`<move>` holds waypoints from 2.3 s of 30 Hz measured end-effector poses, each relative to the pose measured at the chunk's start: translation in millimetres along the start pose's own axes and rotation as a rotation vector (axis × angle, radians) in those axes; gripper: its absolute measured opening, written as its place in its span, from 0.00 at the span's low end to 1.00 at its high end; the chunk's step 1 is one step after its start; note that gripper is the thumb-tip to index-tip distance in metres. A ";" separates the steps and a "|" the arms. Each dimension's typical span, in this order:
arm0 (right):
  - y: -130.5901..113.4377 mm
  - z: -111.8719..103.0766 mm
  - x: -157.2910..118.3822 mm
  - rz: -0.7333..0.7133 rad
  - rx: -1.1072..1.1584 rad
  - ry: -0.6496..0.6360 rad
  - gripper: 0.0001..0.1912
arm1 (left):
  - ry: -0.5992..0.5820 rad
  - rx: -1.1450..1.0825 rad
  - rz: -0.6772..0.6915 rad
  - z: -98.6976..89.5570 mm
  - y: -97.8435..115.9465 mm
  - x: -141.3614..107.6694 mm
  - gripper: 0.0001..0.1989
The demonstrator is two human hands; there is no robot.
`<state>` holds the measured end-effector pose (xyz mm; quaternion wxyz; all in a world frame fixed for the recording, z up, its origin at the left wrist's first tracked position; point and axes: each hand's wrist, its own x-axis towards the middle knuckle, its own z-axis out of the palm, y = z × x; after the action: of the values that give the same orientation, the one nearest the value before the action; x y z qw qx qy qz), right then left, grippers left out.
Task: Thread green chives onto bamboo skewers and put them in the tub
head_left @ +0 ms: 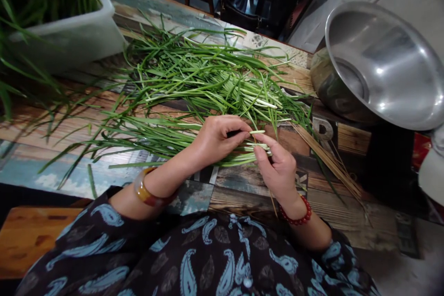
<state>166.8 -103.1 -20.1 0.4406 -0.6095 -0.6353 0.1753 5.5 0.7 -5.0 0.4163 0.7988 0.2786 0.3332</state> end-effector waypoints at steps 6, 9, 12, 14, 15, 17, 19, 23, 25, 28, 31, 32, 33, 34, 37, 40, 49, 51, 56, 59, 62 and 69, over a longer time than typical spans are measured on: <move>1.4 0.6 -2.1 0.058 0.020 -0.009 0.12 | -0.011 0.057 0.045 0.8 0.6 -1.4 0.08; 5.5 2.4 -4.7 0.091 0.031 -0.004 0.13 | -0.012 0.068 0.057 1.0 -0.3 -1.7 0.08; 10.5 6.1 -7.3 0.131 0.075 0.016 0.18 | -0.020 0.086 0.077 1.2 -2.4 -2.1 0.07; 12.6 8.2 -8.7 0.158 0.102 0.016 0.22 | -0.034 0.108 0.082 1.3 -3.7 -2.4 0.07; 13.0 9.0 -9.2 0.167 0.114 0.011 0.24 | -0.042 0.120 0.084 1.4 -4.2 -2.6 0.07; 12.9 9.6 -9.9 0.173 0.136 -0.001 0.25 | -0.052 0.140 0.086 1.5 -4.9 -2.8 0.07; 12.2 9.6 -10.3 0.163 0.143 -0.002 0.24 | -0.058 0.156 0.089 1.6 -5.2 -2.9 0.07; 11.7 10.0 -10.5 0.135 0.115 0.013 0.21 | -0.074 0.208 0.102 1.5 -5.5 -2.8 0.07; 12.5 10.8 -10.4 0.135 0.113 0.012 0.19 | -0.081 0.229 0.117 1.6 -5.3 -2.7 0.07; 14.7 12.1 -10.2 0.135 0.123 0.022 0.16 | -0.096 0.232 0.131 2.5 -4.8 -2.6 0.08; 17.1 12.2 -9.7 0.140 0.124 0.032 0.12 | -0.146 0.188 0.119 2.6 -3.9 -2.2 0.09; 17.8 11.9 -9.4 0.145 0.124 0.032 0.11 | -0.172 0.164 0.115 1.9 -3.7 -2.0 0.09; 18.4 11.4 -9.0 0.150 0.123 0.034 0.11 | -0.202 0.142 0.113 0.6 -3.6 -1.8 0.09; 18.8 10.8 -8.5 0.156 0.122 0.034 0.10 | -0.228 0.126 0.113 -1.2 -3.6 -1.6 0.09; 19.0 9.1 -7.2 0.173 0.132 0.033 0.10 | -0.224 0.148 0.107 -9.4 -5.7 -0.5 0.10; 17.3 8.6 -7.0 0.161 0.138 0.031 0.10 | -0.081 0.231 0.096 -16.6 -11.6 2.9 0.12; 5.1 8.1 -7.1 0.031 0.044 0.074 0.09 | -0.159 0.585 0.280 4.1 -19.9 26.1 0.13; 5.4 8.1 -5.9 -0.007 0.038 0.082 0.08 | -0.186 0.691 0.278 9.3 -20.6 31.7 0.11; 9.7 7.2 -2.8 0.006 0.023 0.095 0.08 | -0.111 0.687 0.265 6.9 -22.1 39.4 0.12; 9.8 4.7 -2.0 0.008 0.038 0.103 0.08 | 0.022 0.438 0.293 -3.3 -15.2 35.8 0.09; 6.1 0.9 -1.9 -0.017 0.033 0.099 0.10 | 0.093 0.306 0.212 -10.6 -4.3 27.0 0.08; -1.4 -7.0 1.2 0.034 -0.045 0.070 0.12 | -0.001 0.140 0.024 -0.7 4.0 15.7 0.08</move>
<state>171.5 -104.4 -14.7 0.4457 -0.6359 -0.6127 0.1468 15.5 10.4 3.5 0.3557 0.8293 0.2914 0.3175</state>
